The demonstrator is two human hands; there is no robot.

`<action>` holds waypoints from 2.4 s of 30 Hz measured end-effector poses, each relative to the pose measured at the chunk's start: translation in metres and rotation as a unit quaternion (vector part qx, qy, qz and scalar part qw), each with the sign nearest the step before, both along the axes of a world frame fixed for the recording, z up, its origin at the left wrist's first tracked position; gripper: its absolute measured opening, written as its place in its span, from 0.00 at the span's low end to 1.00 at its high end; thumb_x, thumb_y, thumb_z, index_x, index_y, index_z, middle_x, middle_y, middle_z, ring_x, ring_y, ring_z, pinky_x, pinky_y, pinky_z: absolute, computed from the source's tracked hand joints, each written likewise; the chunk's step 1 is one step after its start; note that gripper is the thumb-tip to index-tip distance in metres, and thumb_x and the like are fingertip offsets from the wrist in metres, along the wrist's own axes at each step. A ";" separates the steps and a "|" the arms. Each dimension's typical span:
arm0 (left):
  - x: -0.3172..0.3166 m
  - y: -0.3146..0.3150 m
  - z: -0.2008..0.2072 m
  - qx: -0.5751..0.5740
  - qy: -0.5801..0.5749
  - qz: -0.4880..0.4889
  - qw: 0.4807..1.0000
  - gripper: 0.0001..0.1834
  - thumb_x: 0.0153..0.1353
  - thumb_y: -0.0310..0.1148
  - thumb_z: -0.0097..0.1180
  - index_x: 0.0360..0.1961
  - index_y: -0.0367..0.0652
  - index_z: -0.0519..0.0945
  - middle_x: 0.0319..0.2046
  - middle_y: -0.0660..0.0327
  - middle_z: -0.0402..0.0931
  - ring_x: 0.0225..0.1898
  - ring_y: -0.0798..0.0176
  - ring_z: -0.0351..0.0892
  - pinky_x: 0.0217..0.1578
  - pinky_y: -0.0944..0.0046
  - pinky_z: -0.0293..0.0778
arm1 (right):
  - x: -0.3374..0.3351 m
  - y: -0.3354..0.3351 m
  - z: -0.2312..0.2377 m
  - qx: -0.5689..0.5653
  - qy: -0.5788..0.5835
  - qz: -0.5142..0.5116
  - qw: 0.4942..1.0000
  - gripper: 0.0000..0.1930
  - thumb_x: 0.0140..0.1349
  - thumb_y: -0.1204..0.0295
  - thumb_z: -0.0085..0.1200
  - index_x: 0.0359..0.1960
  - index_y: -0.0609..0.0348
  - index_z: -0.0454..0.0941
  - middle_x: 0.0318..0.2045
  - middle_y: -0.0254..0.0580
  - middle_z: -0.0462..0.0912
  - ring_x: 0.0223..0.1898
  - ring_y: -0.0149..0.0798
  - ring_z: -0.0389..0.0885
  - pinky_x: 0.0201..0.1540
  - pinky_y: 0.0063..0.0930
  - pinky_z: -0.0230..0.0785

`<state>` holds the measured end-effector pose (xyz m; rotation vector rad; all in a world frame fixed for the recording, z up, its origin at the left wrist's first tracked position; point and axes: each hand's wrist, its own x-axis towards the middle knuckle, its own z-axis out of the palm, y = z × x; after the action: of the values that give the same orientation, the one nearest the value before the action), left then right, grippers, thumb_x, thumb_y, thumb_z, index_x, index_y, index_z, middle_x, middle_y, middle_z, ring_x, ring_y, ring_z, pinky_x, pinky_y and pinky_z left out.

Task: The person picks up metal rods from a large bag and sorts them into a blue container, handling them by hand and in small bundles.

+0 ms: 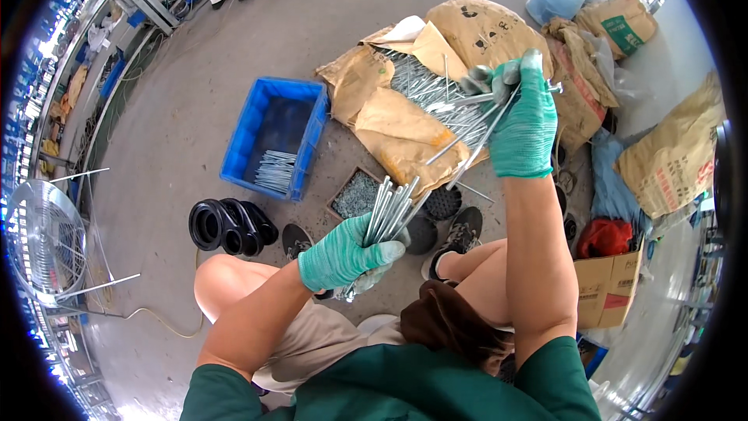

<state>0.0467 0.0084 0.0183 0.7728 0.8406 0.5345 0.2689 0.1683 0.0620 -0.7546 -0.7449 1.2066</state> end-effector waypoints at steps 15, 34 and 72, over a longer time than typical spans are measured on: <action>0.008 0.009 -0.037 -0.130 -0.308 0.211 0.919 0.16 0.67 0.45 0.57 0.49 0.48 0.75 0.34 0.63 0.76 0.28 0.69 0.74 0.28 0.66 0.76 | -0.060 -0.085 -0.002 0.286 -0.413 0.202 0.840 0.12 0.58 0.59 0.60 0.30 0.54 0.78 0.43 0.39 0.78 0.46 0.42 0.75 0.51 0.41 0.67; 0.012 0.015 -0.022 -0.027 -0.222 0.103 0.969 0.15 0.65 0.49 0.59 0.33 0.50 0.76 0.22 0.67 0.72 0.25 0.67 0.72 0.24 0.67 0.67 | -0.055 -0.072 -0.048 -0.165 -0.103 0.533 0.823 0.21 0.66 0.58 0.57 0.48 0.66 0.78 0.40 0.46 0.84 0.41 0.35 0.82 0.46 0.30 0.76; 0.020 -0.004 0.002 -0.057 -0.174 -0.002 0.983 0.07 0.65 0.33 0.56 0.34 0.47 0.71 0.17 0.66 0.65 0.15 0.70 0.64 0.14 0.69 0.60 | -0.059 -0.086 0.017 -0.150 -0.133 0.420 0.885 0.17 0.67 0.56 0.57 0.29 0.58 0.77 0.22 0.36 0.79 0.23 0.30 0.78 0.30 0.26 0.74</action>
<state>0.0664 0.0043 0.0204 0.5553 0.5407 0.5927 0.2102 0.0819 0.0790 -0.8917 -1.1949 2.0659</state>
